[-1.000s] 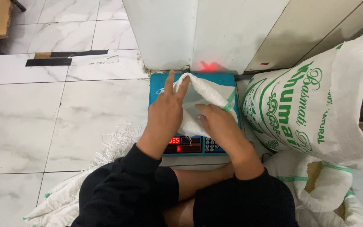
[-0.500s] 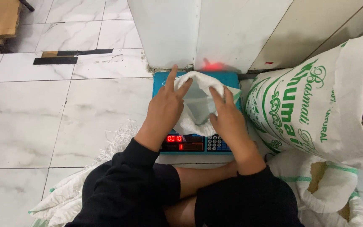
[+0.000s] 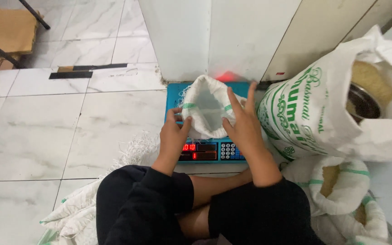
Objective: The person scoops rice from a large sack into a metal bowl and pours it into a small white sack placed on a digital scale. The person repeats this process to fill the sack, then removes the filled sack and places an empty one on the scale to begin again.
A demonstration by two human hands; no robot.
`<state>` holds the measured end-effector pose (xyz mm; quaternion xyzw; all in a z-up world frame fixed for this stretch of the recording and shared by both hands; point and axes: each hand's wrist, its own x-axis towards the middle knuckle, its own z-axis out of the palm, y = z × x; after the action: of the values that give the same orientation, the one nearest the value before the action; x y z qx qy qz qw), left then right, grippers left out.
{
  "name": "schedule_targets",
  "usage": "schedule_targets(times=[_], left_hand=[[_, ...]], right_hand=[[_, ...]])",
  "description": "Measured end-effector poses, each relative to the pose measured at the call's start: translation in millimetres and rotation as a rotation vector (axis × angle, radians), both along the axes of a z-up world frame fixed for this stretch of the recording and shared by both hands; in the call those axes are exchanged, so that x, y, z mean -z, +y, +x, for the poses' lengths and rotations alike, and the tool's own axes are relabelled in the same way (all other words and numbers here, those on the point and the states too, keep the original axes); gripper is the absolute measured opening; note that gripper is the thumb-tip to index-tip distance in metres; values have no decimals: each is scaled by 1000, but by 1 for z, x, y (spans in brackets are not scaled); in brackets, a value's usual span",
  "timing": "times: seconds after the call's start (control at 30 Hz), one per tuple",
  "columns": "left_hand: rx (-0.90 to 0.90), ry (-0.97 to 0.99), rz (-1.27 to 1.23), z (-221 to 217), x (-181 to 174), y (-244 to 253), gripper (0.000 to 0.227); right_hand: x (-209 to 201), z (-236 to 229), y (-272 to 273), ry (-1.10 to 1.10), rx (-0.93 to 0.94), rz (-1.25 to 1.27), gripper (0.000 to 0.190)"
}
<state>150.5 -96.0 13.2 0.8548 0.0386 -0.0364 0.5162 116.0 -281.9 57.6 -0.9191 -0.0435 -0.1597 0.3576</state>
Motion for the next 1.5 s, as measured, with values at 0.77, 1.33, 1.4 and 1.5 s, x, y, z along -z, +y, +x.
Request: schedule_targets(times=[0.77, 1.33, 1.4, 1.5], left_hand=[[137, 170, 369, 47, 18, -1, 33], [160, 59, 80, 52, 41, 34, 30], [170, 67, 25, 43, 28, 30, 25], [162, -127, 80, 76, 90, 32, 27]], right_hand=[[317, -421, -256, 626, 279, -130, 78], [-11, -255, -20, -88, 354, -149, 40], [-4, -235, -63, -270, 55, -275, 44], [-88, -221, -58, -376, 329, -439, 21]])
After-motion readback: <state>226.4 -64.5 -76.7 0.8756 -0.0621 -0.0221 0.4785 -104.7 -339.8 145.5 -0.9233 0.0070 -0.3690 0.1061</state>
